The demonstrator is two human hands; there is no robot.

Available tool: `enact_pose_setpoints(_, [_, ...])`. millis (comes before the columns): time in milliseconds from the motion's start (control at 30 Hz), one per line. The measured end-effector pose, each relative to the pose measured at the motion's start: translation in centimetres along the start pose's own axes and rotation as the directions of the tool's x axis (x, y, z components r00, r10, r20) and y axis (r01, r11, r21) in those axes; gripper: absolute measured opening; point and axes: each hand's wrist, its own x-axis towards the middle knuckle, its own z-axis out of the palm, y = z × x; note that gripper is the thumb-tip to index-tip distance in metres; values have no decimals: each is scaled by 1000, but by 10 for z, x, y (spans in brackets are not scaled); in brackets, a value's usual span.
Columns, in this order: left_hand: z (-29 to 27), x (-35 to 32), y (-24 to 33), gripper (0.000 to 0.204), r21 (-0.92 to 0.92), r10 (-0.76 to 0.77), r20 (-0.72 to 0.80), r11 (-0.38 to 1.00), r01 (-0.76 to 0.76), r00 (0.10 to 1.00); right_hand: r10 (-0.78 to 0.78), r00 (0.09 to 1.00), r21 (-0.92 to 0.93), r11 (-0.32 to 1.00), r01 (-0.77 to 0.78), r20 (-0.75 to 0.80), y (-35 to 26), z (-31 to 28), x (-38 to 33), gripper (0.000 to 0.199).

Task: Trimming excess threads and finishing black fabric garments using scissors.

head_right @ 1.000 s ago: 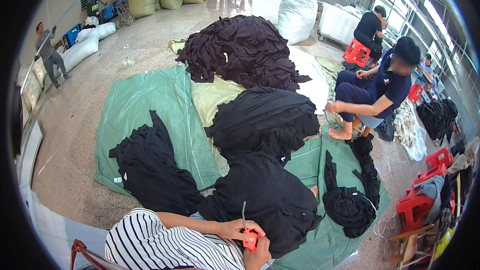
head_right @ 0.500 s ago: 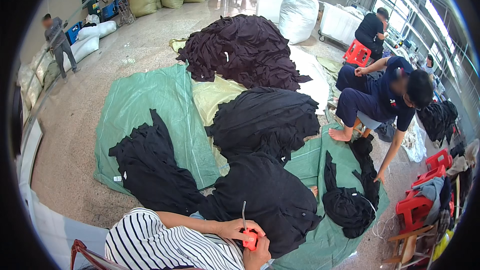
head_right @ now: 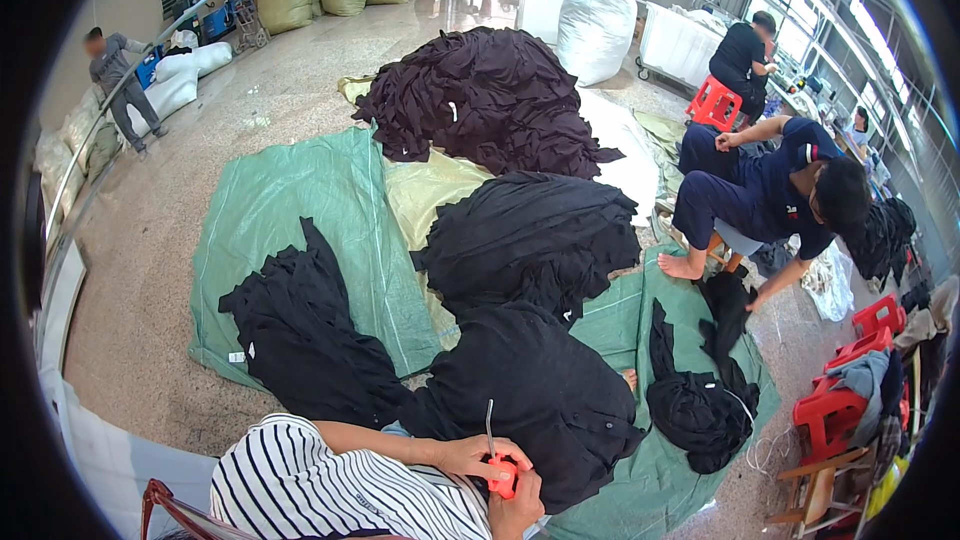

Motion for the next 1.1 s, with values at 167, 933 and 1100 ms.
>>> enact_pose_setpoints(167, [0, 2, 0, 42, 35, -1, 8, 999, 1, 1000, 4, 1000, 0, 1000, -4, 1, 1, 0, 1, 39])
enact_pose_setpoints(933, [-174, 40, 171, 86, -457, 420, -546, 576, -678, 725, -53, 970, 86, 993, 75, -237, 3, -2, 0, 29])
enact_pose_setpoints(1100, [-217, 54, 271, 101, -100, 765, -497, 419, -902, 410, 1, 979, 132, 991, 26, -203, -2, -3, 2, 28])
